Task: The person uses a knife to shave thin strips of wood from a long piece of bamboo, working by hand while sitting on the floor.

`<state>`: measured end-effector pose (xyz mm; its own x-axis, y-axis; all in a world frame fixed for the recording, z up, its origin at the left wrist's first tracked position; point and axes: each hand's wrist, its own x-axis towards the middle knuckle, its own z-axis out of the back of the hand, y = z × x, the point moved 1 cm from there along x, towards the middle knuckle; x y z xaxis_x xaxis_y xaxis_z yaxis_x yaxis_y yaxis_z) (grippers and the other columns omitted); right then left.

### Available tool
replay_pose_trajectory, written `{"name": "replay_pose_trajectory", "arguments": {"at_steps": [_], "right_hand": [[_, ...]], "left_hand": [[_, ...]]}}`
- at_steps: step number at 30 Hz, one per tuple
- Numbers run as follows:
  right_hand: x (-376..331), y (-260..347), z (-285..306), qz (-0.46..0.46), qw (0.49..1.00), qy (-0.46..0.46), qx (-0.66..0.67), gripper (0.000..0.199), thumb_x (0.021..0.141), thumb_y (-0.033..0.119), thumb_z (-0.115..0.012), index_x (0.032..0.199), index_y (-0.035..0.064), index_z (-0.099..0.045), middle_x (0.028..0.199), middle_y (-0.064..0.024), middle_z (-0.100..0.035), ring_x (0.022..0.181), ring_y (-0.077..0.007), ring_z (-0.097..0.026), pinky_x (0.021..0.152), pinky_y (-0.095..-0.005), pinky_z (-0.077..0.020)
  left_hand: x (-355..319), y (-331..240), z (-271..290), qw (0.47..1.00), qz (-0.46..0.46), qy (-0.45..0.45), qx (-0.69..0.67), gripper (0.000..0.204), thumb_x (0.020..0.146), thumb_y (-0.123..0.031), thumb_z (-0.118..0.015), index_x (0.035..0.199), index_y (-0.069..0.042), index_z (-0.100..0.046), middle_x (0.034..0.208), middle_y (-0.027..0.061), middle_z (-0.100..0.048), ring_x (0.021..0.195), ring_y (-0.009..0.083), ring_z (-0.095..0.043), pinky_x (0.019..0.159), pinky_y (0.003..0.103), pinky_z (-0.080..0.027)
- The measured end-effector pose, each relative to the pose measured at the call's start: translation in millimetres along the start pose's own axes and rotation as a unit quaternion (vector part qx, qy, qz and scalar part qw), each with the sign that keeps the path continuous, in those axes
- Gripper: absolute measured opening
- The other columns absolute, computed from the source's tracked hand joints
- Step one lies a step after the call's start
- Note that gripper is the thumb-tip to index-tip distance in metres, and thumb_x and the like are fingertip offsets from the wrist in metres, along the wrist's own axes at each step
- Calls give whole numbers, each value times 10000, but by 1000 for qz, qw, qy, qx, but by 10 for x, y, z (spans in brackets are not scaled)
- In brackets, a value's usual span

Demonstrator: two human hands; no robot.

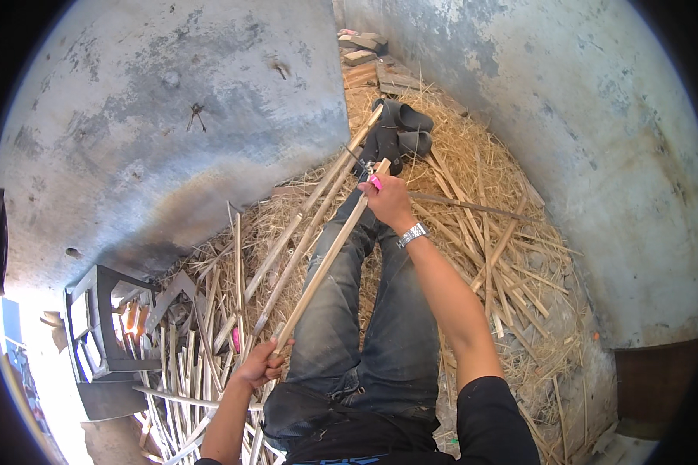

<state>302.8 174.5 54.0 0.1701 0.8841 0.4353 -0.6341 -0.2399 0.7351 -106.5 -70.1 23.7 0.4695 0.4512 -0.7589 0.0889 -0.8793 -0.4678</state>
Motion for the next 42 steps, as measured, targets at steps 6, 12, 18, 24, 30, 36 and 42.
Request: {"name": "replay_pose_trajectory", "arguments": {"at_steps": [6,12,18,24,30,36,42], "right_hand": [[26,-272,-151,-218,964,-93,118,254,857,131,-827,698,10,-671,611,-66,-643,548,-173,-576,557,-369,-455],[-65,-417,-352,-368,875,-169,265,284,838,101,-837,647,29,-639,639,-44,-650,518,-155,-551,508,-358,-427],[-13,-507,-473,-406,814,-175,378,247,895,55,-785,708,43,-623,601,-18,-553,446,-115,-444,408,-295,-272],[17,-19,-290,-120,993,1,-8,460,953,426,-737,863,-19,-667,736,-193,-687,670,-355,-664,669,-451,-515],[-167,126,-17,-164,985,53,22,497,1064,469,-558,921,-2,-626,770,-175,-668,724,-338,-650,719,-434,-500],[-438,-83,89,-201,967,-63,147,355,1046,356,-651,1032,4,-694,718,-24,-621,687,-159,-586,645,-372,-462],[-470,162,25,-275,907,79,311,234,971,229,-777,1073,20,-756,814,65,-645,715,-33,-549,662,-226,-460]], "left_hand": [[128,-140,-134,999,-16,10,34,515,1162,-416,-327,1426,-22,-530,621,-68,-263,474,67,-231,452,249,-220],[198,-104,-9,998,-19,48,40,491,1146,-463,-349,1370,-77,-552,609,-70,-262,454,72,-242,454,263,-213],[263,-64,18,999,-7,47,14,516,1145,-479,-348,1368,-59,-549,611,-68,-263,451,71,-227,442,261,-217],[39,-38,53,1000,-7,-22,6,540,1150,-443,-378,1432,-16,-551,612,-65,-278,454,68,-226,436,257,-199],[-35,73,185,998,-19,-25,54,530,1143,-426,-396,1403,-3,-585,602,-63,-287,468,76,-233,452,250,-235],[-20,66,272,995,-28,-29,86,536,1132,-444,-428,1390,-10,-608,592,-74,-250,470,85,-224,459,271,-216],[-27,39,279,992,-36,-42,111,542,1125,-463,-439,1367,-18,-633,588,-74,-241,472,87,-219,461,272,-216]]}}
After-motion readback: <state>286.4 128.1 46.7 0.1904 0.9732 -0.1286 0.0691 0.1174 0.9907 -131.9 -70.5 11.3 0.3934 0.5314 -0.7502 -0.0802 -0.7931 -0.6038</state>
